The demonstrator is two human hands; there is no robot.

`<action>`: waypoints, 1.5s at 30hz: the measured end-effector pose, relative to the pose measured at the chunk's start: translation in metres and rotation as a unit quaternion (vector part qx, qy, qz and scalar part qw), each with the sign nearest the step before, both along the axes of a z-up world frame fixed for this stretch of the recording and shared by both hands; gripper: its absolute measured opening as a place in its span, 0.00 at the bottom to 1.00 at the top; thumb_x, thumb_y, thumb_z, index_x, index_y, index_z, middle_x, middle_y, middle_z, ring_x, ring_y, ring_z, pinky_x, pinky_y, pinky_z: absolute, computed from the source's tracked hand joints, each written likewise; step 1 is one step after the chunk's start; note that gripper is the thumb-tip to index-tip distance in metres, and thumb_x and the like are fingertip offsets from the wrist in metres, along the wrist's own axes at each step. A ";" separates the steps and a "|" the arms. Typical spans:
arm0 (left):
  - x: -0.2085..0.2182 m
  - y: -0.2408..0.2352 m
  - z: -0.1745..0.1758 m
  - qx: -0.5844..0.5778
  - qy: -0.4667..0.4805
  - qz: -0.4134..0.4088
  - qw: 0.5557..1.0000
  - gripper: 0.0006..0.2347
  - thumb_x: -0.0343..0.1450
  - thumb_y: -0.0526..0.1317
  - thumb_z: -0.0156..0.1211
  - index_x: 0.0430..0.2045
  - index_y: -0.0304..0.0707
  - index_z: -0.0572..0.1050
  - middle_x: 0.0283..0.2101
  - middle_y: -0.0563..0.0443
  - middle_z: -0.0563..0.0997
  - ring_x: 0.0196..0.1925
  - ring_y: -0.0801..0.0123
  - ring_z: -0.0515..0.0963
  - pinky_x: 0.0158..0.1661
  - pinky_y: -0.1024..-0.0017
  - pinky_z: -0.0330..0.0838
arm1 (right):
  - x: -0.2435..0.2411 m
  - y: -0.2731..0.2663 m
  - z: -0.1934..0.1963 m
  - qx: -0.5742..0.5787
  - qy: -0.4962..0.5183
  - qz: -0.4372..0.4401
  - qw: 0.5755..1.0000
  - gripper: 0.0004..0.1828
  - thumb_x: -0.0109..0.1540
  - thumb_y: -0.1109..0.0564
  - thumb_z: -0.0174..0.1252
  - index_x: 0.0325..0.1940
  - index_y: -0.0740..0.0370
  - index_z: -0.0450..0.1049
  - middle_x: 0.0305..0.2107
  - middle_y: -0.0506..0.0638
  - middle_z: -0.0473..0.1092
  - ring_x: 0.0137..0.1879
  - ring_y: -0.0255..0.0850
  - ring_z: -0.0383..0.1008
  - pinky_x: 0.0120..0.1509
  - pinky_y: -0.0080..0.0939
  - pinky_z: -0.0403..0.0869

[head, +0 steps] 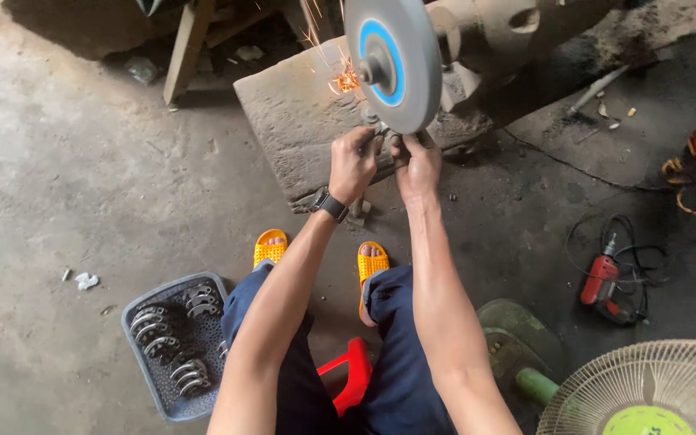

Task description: Grinding the edges of small metal components on a bench grinder to smooth them.

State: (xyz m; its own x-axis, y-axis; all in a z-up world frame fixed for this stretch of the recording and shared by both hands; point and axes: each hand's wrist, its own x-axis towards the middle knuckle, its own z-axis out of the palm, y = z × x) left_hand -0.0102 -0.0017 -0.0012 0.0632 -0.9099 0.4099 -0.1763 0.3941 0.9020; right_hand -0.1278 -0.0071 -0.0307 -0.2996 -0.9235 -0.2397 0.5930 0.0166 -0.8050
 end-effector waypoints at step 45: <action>0.024 0.005 -0.003 -0.048 -0.049 0.022 0.997 0.02 0.65 0.27 0.55 0.25 0.31 0.74 0.20 0.44 0.72 0.23 0.53 0.76 0.24 0.72 0.69 | 0.022 0.009 0.011 0.047 0.013 0.038 0.998 0.07 0.58 0.61 0.57 0.38 0.67 0.70 0.31 0.60 0.72 0.31 0.44 0.74 0.30 0.30 0.73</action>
